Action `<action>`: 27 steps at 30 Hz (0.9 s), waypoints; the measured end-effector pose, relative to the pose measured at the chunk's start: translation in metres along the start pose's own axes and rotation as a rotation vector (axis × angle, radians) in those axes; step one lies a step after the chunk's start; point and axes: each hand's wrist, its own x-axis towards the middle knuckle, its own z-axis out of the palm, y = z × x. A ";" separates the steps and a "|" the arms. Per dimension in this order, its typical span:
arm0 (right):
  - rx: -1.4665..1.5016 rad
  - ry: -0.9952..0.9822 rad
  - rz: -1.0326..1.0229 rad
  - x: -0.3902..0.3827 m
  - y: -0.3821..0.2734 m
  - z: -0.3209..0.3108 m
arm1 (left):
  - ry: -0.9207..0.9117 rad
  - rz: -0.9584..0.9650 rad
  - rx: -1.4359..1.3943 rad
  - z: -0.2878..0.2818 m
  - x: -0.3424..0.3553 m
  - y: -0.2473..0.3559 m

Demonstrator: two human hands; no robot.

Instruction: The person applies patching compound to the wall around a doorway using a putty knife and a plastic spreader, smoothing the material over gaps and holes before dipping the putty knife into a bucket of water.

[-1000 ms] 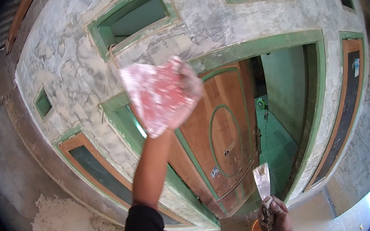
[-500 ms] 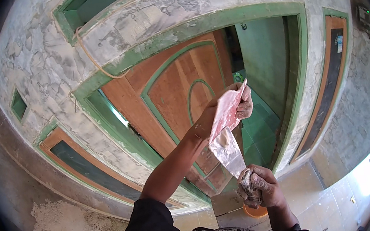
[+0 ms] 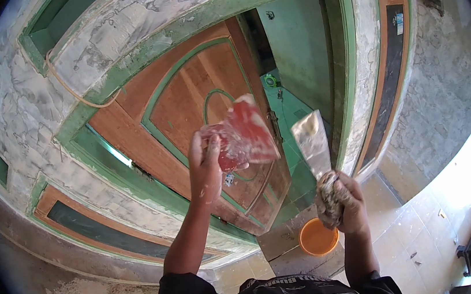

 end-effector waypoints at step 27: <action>-1.182 0.260 -0.536 -0.012 0.043 -0.053 | -0.221 -0.503 -0.212 -0.011 -0.048 0.016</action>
